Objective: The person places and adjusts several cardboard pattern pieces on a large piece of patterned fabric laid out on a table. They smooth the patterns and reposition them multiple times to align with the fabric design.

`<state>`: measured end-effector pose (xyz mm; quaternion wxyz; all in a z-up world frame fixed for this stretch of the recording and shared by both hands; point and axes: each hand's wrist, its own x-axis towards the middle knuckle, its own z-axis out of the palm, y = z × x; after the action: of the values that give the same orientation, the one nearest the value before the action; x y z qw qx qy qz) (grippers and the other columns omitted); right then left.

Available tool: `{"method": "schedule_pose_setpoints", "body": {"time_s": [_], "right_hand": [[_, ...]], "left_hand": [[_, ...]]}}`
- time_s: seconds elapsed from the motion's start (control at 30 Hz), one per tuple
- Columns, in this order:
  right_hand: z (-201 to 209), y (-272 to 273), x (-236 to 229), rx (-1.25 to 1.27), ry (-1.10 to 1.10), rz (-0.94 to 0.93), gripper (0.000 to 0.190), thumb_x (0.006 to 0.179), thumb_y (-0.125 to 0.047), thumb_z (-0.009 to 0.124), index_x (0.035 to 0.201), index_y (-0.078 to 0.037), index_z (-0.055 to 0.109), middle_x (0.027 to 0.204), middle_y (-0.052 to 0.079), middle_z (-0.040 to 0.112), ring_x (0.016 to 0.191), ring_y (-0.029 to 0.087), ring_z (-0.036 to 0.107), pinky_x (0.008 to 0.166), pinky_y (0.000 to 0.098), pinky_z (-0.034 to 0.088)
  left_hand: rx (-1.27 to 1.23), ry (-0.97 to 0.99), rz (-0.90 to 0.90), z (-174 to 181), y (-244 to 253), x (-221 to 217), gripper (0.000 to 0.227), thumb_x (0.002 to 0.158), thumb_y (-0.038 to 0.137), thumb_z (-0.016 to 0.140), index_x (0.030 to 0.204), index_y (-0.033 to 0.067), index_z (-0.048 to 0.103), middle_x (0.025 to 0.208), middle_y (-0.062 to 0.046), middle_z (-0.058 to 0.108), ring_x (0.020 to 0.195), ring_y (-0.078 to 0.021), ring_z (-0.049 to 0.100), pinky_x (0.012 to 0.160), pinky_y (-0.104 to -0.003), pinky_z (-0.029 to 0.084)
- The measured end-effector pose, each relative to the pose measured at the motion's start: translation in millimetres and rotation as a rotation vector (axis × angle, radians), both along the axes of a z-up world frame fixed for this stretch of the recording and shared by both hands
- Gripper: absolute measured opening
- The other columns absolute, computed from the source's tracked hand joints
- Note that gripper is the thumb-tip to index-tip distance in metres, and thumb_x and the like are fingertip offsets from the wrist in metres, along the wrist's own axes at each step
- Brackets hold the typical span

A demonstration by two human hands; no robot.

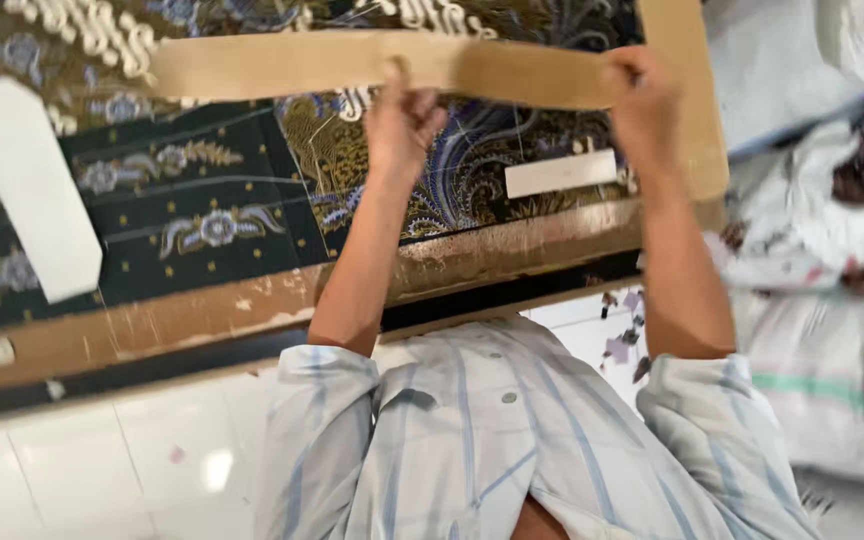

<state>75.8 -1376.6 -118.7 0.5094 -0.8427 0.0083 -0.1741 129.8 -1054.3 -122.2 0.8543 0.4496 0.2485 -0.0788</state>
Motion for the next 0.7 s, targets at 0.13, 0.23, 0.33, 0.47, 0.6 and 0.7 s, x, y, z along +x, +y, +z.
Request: {"method": "schedule_pose_setpoints", "body": {"time_s": [0.13, 0.23, 0.33, 0.47, 0.6, 0.7], "right_hand": [[-41.3, -92.1, 57.3, -0.041, -0.003, 0.115, 0.015, 0.101, 0.002, 0.070, 0.115, 0.003, 0.076, 0.103, 0.003, 0.072, 0.094, 0.010, 0.063, 0.084, 0.0257, 0.051], [-79.9, -136.4, 88.8, -0.085, 0.038, 0.150, 0.014, 0.102, 0.002, 0.072, 0.115, 0.004, 0.077, 0.101, 0.003, 0.073, 0.092, 0.010, 0.064, 0.081, 0.0251, 0.050], [-117.9, -159.6, 107.1, -0.114, 0.054, 0.173, 0.013, 0.101, 0.003, 0.073, 0.113, 0.005, 0.078, 0.100, 0.003, 0.072, 0.092, 0.010, 0.063, 0.080, 0.0259, 0.050], [-144.5, -180.2, 113.2, -0.133, 0.027, 0.135, 0.020, 0.097, 0.006, 0.072, 0.116, 0.004, 0.078, 0.099, 0.003, 0.072, 0.091, 0.010, 0.064, 0.080, 0.0262, 0.052], [-160.3, -160.7, 130.9, -0.145, -0.037, 0.127, 0.024, 0.096, 0.006, 0.063, 0.114, 0.002, 0.079, 0.096, 0.006, 0.075, 0.088, 0.011, 0.068, 0.076, 0.0283, 0.052], [-148.8, -174.4, 111.4, -0.340, -0.090, -0.161, 0.007, 0.099, -0.002, 0.064, 0.098, 0.002, 0.070, 0.081, 0.014, 0.064, 0.077, 0.018, 0.060, 0.071, 0.0374, 0.049]], "left_hand": [[0.548, -0.060, -0.201, -7.3, 0.4, -25.5, 0.041, 0.102, 0.028, 0.055, 0.134, 0.0029, 0.061, 0.123, -0.021, 0.071, 0.101, -0.0340, 0.068, 0.078, -0.040, 0.060], [1.567, -0.379, -0.205, -19.8, 22.1, -32.4, 0.047, 0.106, 0.036, 0.055, 0.144, 0.0082, 0.054, 0.145, -0.020, 0.053, 0.132, -0.0385, 0.048, 0.107, -0.054, 0.044], [1.984, -0.538, -0.291, -32.2, 35.1, -34.8, 0.064, 0.104, 0.047, 0.056, 0.152, 0.0059, 0.046, 0.157, -0.023, 0.038, 0.148, -0.0430, 0.029, 0.117, -0.068, 0.018], [2.034, -0.469, -0.410, -35.1, 24.2, -27.8, 0.069, 0.104, 0.054, 0.054, 0.155, 0.0085, 0.044, 0.161, -0.023, 0.032, 0.150, -0.0434, 0.023, 0.116, -0.077, 0.009], [2.032, -0.385, -0.469, -22.1, 32.8, -38.0, 0.063, 0.107, 0.050, 0.053, 0.155, 0.0090, 0.047, 0.162, -0.021, 0.034, 0.153, -0.0412, 0.024, 0.119, -0.076, 0.008], [2.019, -0.334, -0.580, -16.5, 23.8, -35.8, 0.062, 0.105, 0.046, 0.054, 0.151, 0.0058, 0.050, 0.161, -0.023, 0.036, 0.153, -0.0421, 0.026, 0.117, -0.075, 0.009]]}}
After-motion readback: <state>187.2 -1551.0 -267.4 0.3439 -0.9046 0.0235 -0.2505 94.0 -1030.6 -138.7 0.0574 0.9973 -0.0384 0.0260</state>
